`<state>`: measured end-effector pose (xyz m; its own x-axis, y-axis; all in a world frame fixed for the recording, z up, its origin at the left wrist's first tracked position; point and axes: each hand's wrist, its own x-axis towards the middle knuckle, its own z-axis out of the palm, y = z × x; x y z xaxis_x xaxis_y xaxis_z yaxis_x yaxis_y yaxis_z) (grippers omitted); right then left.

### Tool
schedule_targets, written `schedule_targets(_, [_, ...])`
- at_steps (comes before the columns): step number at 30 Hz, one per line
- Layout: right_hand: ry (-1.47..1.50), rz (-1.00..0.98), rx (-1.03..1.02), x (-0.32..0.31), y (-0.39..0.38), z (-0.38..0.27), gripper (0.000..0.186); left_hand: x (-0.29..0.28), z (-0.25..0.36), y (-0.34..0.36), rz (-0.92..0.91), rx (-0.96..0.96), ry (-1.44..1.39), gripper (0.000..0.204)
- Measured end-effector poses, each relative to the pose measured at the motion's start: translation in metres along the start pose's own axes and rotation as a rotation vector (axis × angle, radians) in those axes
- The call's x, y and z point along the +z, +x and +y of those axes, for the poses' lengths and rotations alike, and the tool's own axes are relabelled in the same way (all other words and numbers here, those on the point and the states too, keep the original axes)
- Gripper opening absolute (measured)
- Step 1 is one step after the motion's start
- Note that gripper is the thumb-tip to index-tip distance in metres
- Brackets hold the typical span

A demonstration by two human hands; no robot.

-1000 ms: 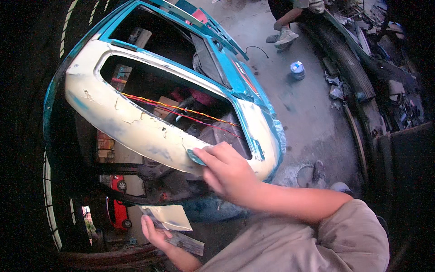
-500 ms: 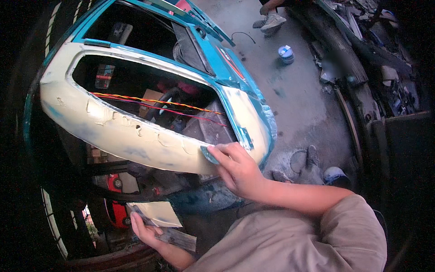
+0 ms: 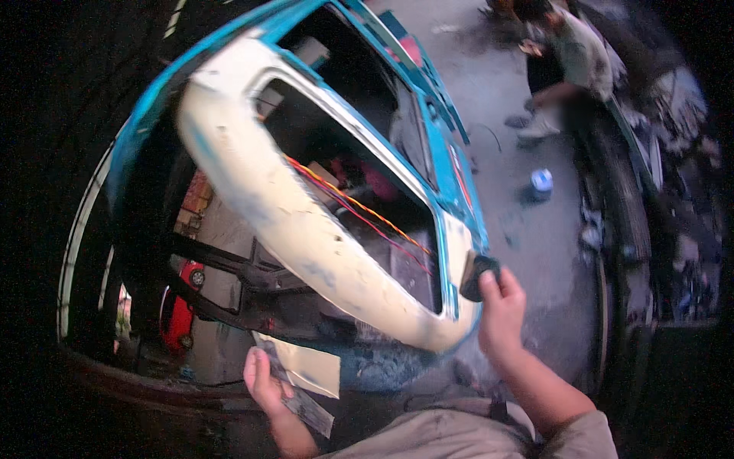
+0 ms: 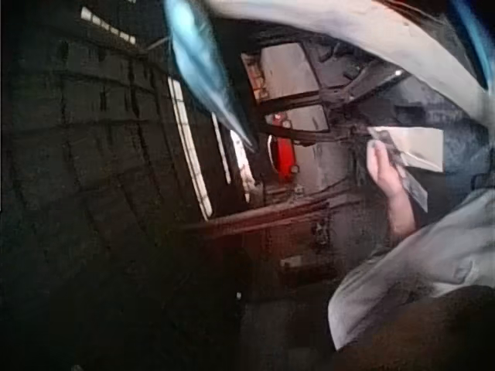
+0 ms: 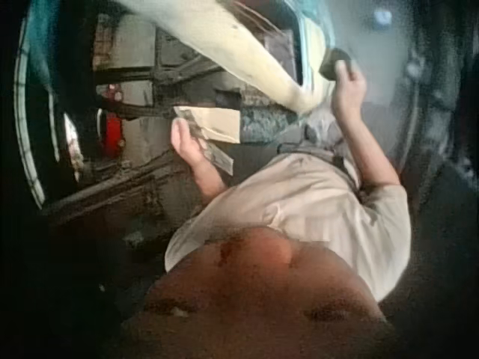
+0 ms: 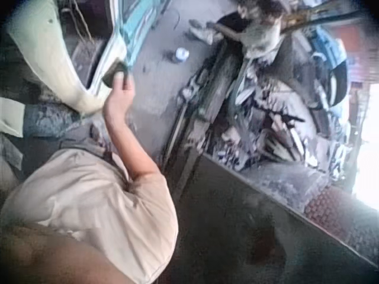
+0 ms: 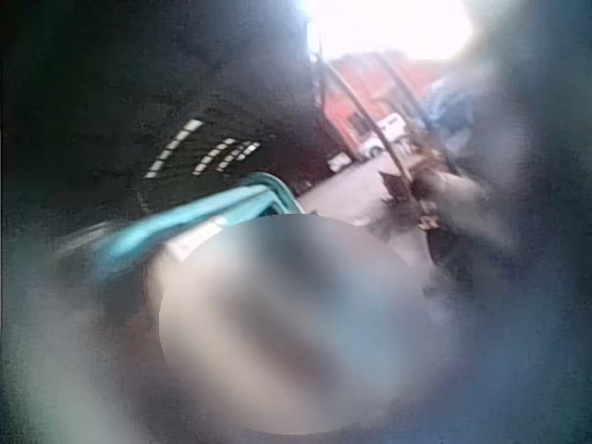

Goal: The person sands a teal car door frame with a sanding block, smoothing the surface along the edges and around the window opening. The person holds the sanding block in the right hand and works methodically along the door's contours.

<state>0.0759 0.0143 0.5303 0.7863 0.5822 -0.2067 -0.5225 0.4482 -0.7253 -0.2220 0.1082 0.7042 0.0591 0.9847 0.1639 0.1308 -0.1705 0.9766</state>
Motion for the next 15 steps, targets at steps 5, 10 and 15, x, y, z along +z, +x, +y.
schedule_targets(5, [0.051,-0.361,-0.329,0.079,0.055,-0.081,0.028,0.0,-0.01,-0.006,0.053,-0.017,-0.081,0.024])
schedule_targets(10, [-0.47,-0.625,-1.314,0.191,0.084,-0.151,0.041,0.004,-0.012,-0.019,0.129,-0.033,-0.097,0.024])
schedule_targets(15, [-0.498,-0.715,-1.703,0.262,0.106,-0.179,0.031,0.011,-0.014,-0.032,0.317,-0.13,-0.062,0.023])
